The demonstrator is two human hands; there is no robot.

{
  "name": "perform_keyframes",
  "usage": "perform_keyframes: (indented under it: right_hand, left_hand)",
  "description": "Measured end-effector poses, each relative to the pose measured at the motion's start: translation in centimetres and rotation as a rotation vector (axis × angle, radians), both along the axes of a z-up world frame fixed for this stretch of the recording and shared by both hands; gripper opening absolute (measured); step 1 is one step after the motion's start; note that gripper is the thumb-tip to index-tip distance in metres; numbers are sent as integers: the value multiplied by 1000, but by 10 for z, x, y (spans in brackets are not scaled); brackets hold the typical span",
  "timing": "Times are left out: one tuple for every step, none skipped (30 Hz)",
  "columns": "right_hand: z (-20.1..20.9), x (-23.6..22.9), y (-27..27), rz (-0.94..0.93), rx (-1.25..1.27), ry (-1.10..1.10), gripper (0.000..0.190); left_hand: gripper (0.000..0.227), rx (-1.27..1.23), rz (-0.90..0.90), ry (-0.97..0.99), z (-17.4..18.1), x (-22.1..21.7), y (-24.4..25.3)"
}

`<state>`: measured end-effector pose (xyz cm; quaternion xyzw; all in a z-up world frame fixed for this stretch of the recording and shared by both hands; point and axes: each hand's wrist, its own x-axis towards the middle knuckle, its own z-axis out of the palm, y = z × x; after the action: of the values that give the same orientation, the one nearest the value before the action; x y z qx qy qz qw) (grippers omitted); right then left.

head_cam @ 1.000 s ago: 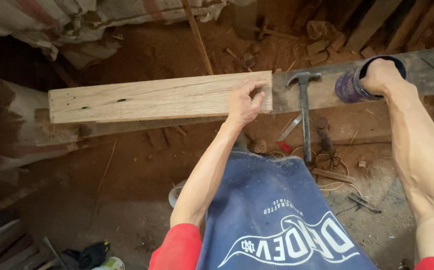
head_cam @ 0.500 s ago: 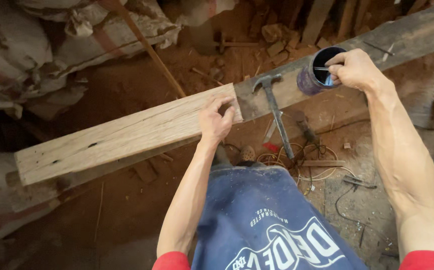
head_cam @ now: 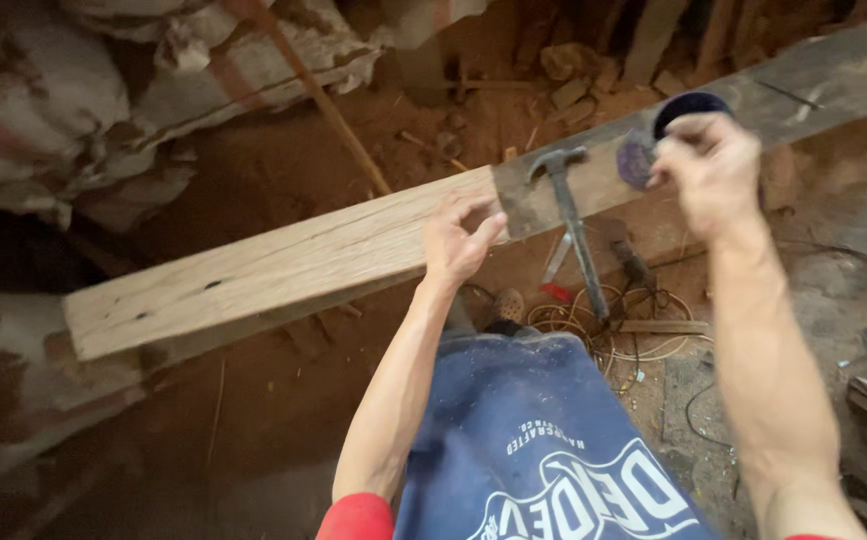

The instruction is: The person places a glass pane onto a wooden frame, then uses a hammer to drive nails into the frame to secure the glass. The person flips the frame and continues hammering nails along the edges.

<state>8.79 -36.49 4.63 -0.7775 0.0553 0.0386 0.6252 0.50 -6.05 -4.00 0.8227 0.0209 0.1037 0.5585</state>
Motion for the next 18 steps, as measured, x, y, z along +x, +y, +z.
perform_keyframes:
  right_hand:
    - [-3, -12, 22, 29, 99, -9, 18]
    - [-10, -24, 44, 63, 89, 56, 18]
    - [-18, -34, 64, 98, 80, 114, 17]
    - [-28, -41, 85, 116, 175, 123, 18]
    - [-38, -49, 102, 131, 265, 135, 19]
    - [-48, -54, 117, 138, 268, 127, 19]
    - [-57, -57, 126, 143, 272, 119, 19]
    - [-64, -58, 133, 148, 276, 110, 19]
    - [-70, -59, 138, 150, 257, 114, 19]
    - [-74, -58, 141, 152, 238, 118, 20]
    - [-76, -57, 141, 152, 219, 122, 20]
    - [-77, -56, 141, 121, 280, 165, 21]
    - [-76, -55, 138, 87, 337, 209, 21]
    - [-76, -55, 136, 52, 394, 253, 22]
    - [-74, -55, 133, 42, 484, 289, 23]
    - [-73, -53, 131, 32, 573, 326, 24]
    - [-72, -52, 131, 19, 663, 362, 25]
    - [-70, -51, 130, 35, 655, 354, 25]
  left_hand:
    - [32, -45, -1, 45, -2, -1, 1]
    - [33, -100, -18, 64, -5, -2, 2]
    - [34, -154, -37, 78, -7, 0, 2]
    - [35, -208, -56, 90, -10, 2, 3]
    - [33, -270, -41, 132, -14, 3, 3]
    - [32, -332, -25, 173, -17, 3, 3]
    - [30, -394, -11, 213, -19, 4, 1]
    - [30, -489, 9, 248, -20, 4, -2]
    - [29, -586, 26, 280, -20, 5, -3]
    - [29, -682, 44, 311, -19, 5, -2]
    - [31, -632, 41, 302, -16, 5, -1]
    - [34, -581, 39, 293, -14, 4, 0]
    - [37, -533, 35, 286, -11, 3, 1]
    - [41, -528, 18, 213, -9, 2, 3]
    - [45, -523, 0, 139, -7, 2, 5]
    - [49, -517, -20, 65, -6, 1, 5]
    - [45, -513, -26, 93, -6, 1, 5]
    - [41, -510, -32, 122, -6, 1, 4]
